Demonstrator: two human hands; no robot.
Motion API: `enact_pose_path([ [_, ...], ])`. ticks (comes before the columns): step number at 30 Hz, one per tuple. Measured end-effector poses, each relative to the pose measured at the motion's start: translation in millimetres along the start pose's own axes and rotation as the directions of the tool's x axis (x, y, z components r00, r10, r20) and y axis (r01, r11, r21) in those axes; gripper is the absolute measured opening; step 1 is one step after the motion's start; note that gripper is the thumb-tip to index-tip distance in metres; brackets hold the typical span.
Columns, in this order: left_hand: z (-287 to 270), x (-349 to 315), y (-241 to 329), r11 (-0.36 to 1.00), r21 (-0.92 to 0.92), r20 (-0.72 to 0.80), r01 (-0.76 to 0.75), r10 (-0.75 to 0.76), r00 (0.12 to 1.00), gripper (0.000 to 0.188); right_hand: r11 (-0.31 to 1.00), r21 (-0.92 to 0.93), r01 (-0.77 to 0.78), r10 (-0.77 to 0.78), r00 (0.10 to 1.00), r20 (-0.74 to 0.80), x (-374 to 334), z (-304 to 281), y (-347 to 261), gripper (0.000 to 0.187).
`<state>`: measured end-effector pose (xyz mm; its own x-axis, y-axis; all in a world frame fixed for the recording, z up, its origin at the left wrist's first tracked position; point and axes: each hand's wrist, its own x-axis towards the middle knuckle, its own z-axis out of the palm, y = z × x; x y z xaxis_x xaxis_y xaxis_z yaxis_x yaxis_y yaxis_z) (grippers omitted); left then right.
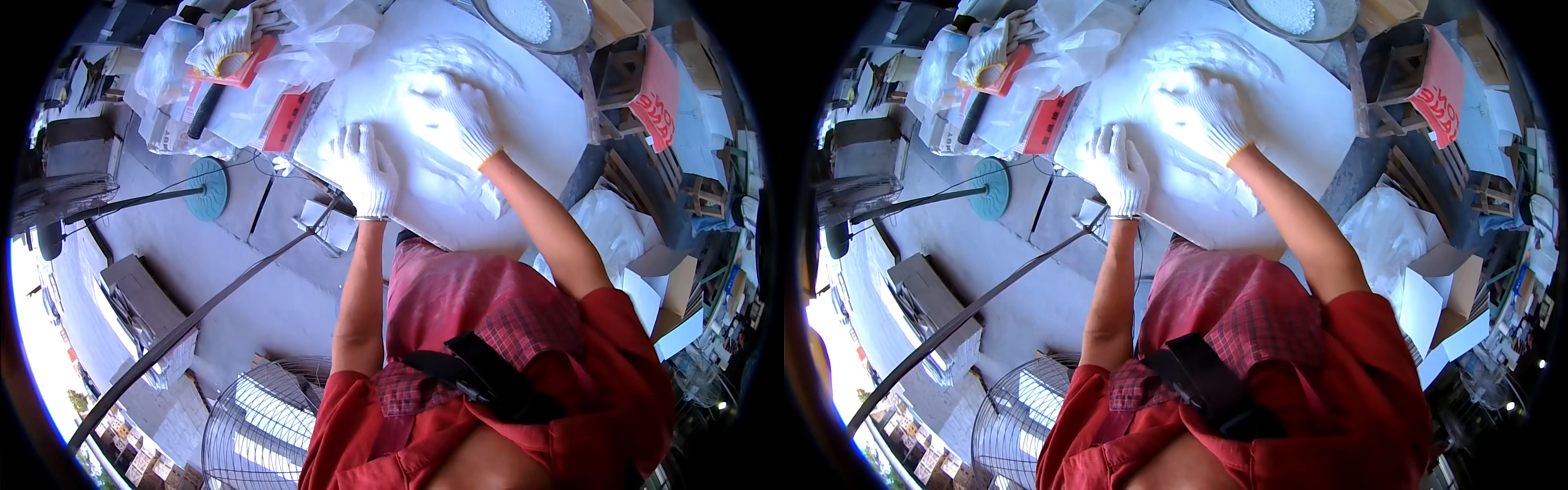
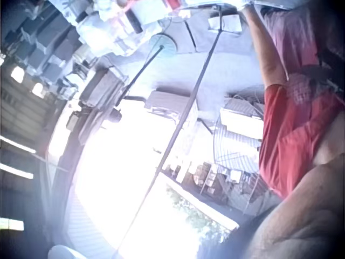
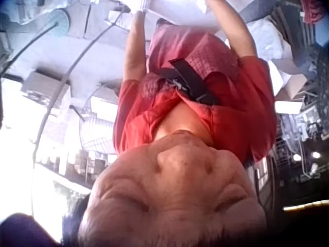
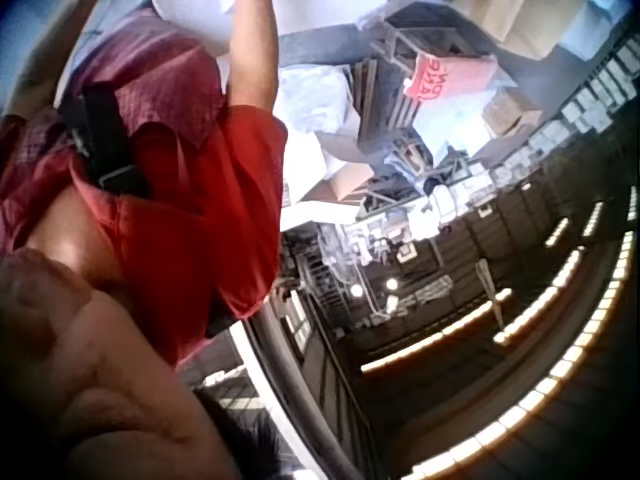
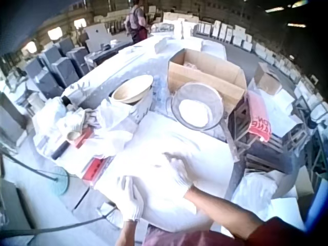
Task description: The person sifts a white granular substance from a metal sieve into a bowl using both hands. They repeatedly shake the sieve to pass the powder through the mesh, then pour the collected powder from the bowl back into the sieve to continue the process.
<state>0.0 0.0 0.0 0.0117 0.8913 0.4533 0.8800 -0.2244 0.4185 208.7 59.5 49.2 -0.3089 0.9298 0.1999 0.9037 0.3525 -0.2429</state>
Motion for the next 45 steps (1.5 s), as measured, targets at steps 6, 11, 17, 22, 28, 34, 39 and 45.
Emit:
enact_pose_path([
  [6, 0.3, 9.9, -1.0, 0.999, 0.013, -0.061, -0.051, 0.052, 0.997, 0.031, 0.998, 0.029, 0.051, -0.048, 0.995, -0.092, -9.2, -5.3, 7.0, 0.041],
  [11, -4.5, 14.6, 9.8, 0.999, -0.026, -0.037, -0.022, 0.022, 0.999, 0.028, 0.995, -0.004, 0.102, -0.099, 0.955, -0.28, -29.7, -2.8, 1.2, 0.034],
  [17, -10.3, 11.4, 9.9, 0.999, 0.006, -0.004, -0.052, 0.052, 0.999, 0.027, 0.999, 0.018, 0.033, -0.031, 0.996, -0.082, 7.0, -19.2, 5.3, 0.04],
  [22, -15.3, 12.1, 10.9, 0.999, -0.003, 0.0, -0.038, 0.038, 0.999, 0.028, 0.949, 0.081, 0.306, -0.295, 0.947, -0.126, -30.9, -33.3, 49.6, 0.038],
  [28, -8.8, 13.5, 13.4, 0.999, -0.002, 0.009, -0.041, 0.041, 0.999, 0.028, 0.991, 0.124, 0.041, -0.031, 0.997, -0.076, -93.1, -34.0, 40.3, 0.044],
  [34, -14.0, 15.0, 15.7, 0.998, 0.023, 0.041, -0.052, 0.051, 0.998, 0.029, 0.999, -0.021, -0.026, 0.026, 0.999, -0.033, -40.0, -14.8, 55.8, 0.046],
  [39, -10.5, 13.7, 11.2, 0.996, 0.032, 0.008, -0.083, 0.083, 0.997, 0.028, 0.999, -0.003, -0.047, 0.047, 0.998, -0.042, -54.4, -21.3, 46.8, 0.05],
  [45, -3.5, 15.8, 12.2, 0.996, 0.025, -0.027, -0.087, 0.088, 0.996, 0.029, 0.993, 0.028, -0.112, 0.113, 0.993, -0.024, -70.9, -14.3, 35.9, 0.045],
])
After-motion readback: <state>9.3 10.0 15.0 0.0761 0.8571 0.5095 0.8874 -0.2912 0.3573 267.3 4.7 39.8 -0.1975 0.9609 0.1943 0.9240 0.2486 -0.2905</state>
